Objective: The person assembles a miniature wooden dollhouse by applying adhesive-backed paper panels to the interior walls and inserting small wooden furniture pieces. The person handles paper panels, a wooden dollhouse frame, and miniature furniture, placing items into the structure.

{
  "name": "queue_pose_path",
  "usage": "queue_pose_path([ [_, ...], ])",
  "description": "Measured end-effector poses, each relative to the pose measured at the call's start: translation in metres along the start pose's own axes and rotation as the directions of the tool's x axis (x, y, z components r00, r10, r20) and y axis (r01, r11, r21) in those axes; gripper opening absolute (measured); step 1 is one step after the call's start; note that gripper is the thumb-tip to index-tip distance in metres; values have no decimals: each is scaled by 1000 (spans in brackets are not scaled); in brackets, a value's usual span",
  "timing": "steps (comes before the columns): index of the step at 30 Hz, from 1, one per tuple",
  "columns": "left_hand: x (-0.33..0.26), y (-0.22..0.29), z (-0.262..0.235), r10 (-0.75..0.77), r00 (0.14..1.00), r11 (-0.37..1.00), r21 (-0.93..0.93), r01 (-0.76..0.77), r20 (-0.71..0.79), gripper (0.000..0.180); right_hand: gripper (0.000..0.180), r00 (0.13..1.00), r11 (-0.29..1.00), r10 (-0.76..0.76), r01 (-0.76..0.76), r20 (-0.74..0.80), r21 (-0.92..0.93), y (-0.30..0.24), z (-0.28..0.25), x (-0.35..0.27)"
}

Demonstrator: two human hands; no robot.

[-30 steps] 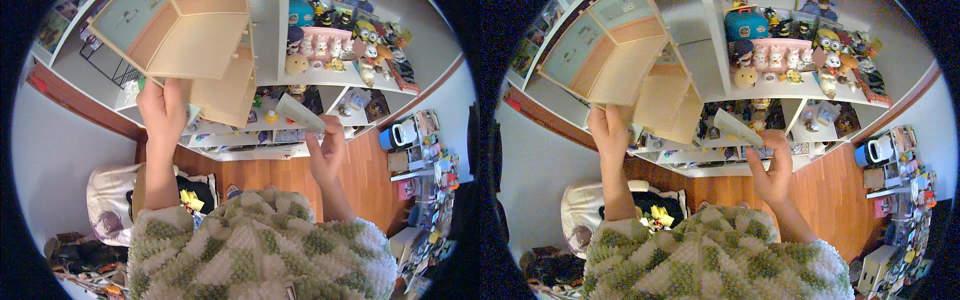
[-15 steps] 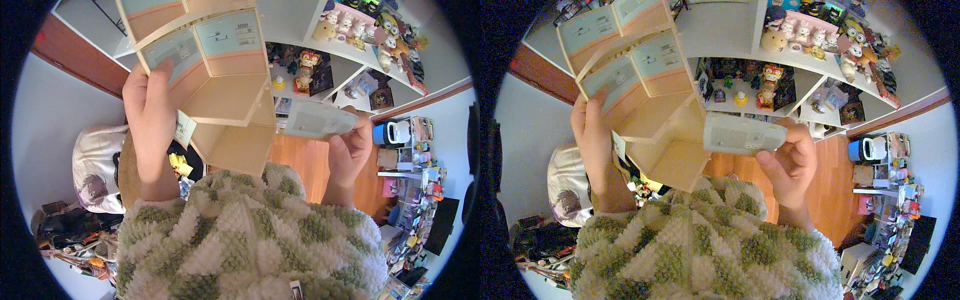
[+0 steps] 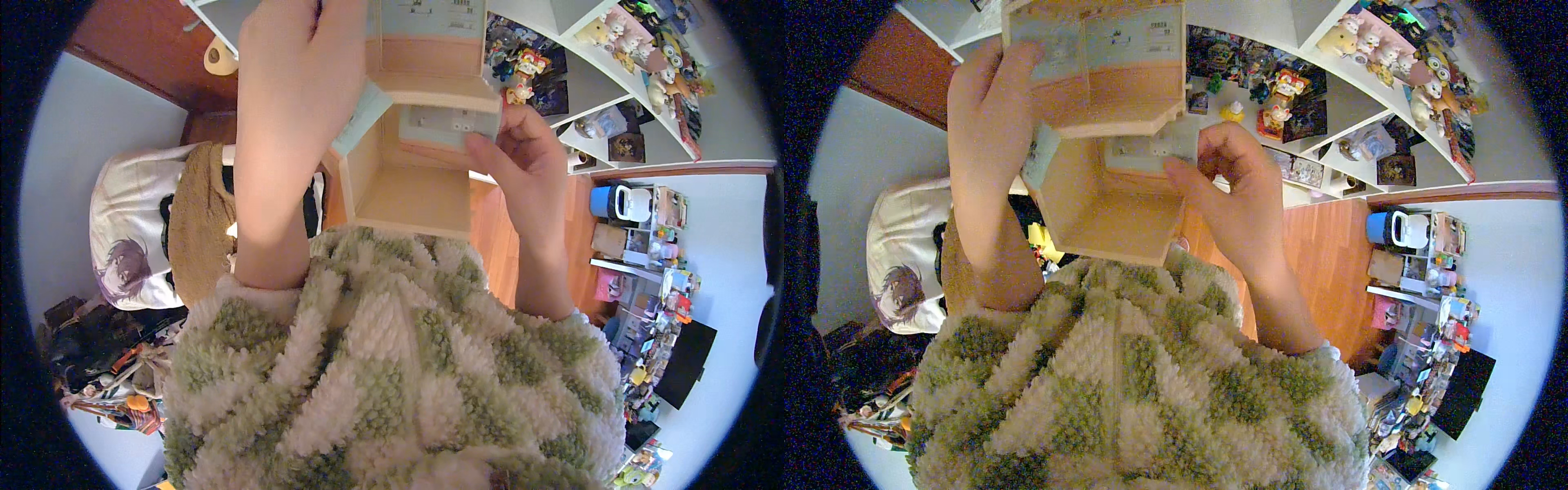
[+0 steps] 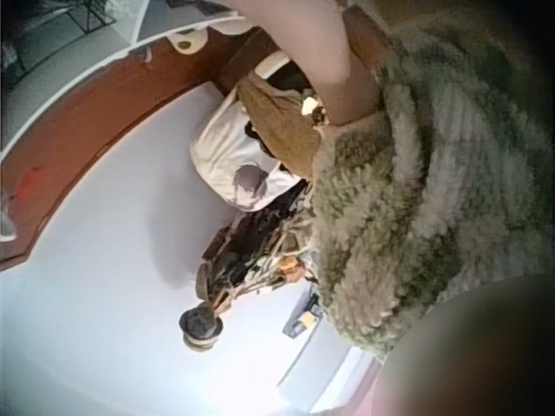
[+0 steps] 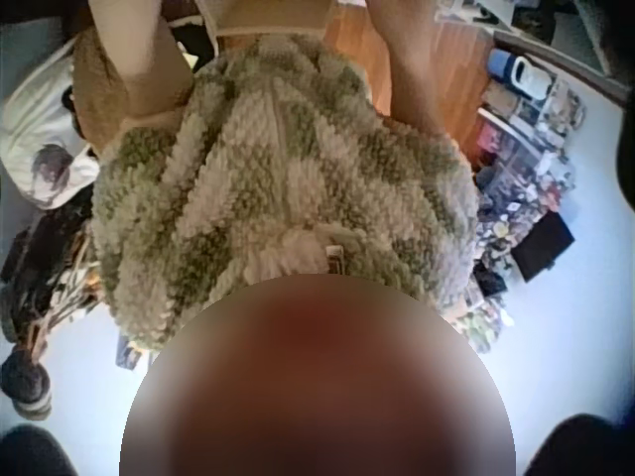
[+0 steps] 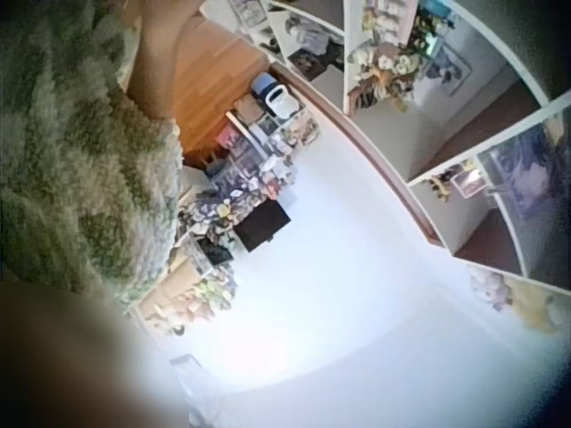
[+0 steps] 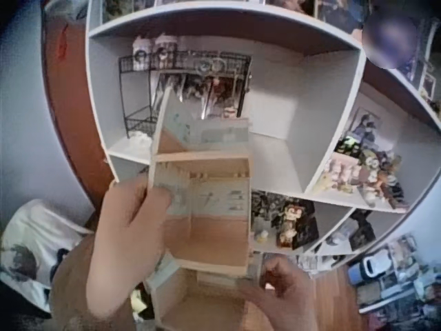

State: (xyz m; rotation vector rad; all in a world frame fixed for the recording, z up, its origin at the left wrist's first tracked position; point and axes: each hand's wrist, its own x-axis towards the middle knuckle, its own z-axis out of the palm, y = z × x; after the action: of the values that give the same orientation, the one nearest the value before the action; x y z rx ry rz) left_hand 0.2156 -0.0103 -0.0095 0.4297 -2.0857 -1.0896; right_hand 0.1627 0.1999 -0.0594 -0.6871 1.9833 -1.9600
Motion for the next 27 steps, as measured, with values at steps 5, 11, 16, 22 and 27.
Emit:
queue_pose_path([
  [5, 5, -1, -6, 5, 1000, 990, 139, -4, -11, 32, 21, 999, 992, -19, 15, -30, -124, -3, 16, 6],
  [11, 10, -1, -6, -61, 997, 990, 128, 65, -37, 35, 23, 990, 892, -116, 71, -74, -446, -12, 25, 14],
  [16, 15, -2, -6, -83, 996, 990, 115, 86, -27, 37, 23, 992, 846, -97, 42, -76, -531, -21, 31, 18],
  [22, 17, 2, -3, -116, 991, 977, 171, 124, -60, 38, 24, 994, 784, -79, 12, -80, -621, -29, 33, 19],
  [27, 19, -1, -5, -105, 994, 982, 154, 106, -19, 38, 23, 994, 758, -81, 11, -78, -652, -31, 34, 20],
])
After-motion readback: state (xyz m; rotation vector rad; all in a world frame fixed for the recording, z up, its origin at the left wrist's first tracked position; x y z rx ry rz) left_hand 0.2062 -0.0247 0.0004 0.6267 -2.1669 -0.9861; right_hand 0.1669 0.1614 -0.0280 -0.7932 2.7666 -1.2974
